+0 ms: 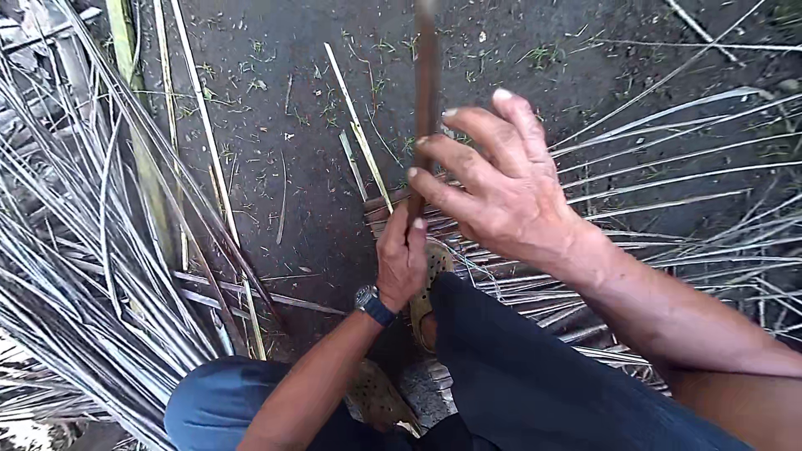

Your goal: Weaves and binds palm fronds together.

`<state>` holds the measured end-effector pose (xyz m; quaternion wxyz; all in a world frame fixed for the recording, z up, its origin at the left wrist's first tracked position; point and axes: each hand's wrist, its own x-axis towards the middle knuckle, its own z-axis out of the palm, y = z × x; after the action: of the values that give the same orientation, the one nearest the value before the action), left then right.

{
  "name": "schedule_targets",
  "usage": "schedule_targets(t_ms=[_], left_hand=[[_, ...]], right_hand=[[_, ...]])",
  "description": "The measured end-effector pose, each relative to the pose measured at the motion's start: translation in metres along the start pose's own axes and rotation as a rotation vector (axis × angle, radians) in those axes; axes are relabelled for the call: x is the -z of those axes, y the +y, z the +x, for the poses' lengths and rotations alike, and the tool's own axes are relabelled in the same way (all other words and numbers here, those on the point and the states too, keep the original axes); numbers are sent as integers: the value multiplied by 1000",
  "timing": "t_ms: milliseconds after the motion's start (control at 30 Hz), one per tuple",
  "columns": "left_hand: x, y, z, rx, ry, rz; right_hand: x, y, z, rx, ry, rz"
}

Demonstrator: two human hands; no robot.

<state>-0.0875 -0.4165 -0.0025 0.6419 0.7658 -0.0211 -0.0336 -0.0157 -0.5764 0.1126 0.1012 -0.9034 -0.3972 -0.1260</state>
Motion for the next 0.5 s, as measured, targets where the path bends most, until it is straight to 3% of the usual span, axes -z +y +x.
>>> schedule_targets(t_ms=[67,167,300,500], left_hand=[[9,-17,-6,-175,-98,155],[41,-44,3,-250,-242,429],[71,-57,17,-364,-396,680],[85,-67,23,-551,-591,826]], right_hand=[[-9,13,-5,16,-212,27],[-41,23,-29,23,-415,189],[-85,21,-58,-92,-536,452],[-102,23,-64,-129,-585,601]])
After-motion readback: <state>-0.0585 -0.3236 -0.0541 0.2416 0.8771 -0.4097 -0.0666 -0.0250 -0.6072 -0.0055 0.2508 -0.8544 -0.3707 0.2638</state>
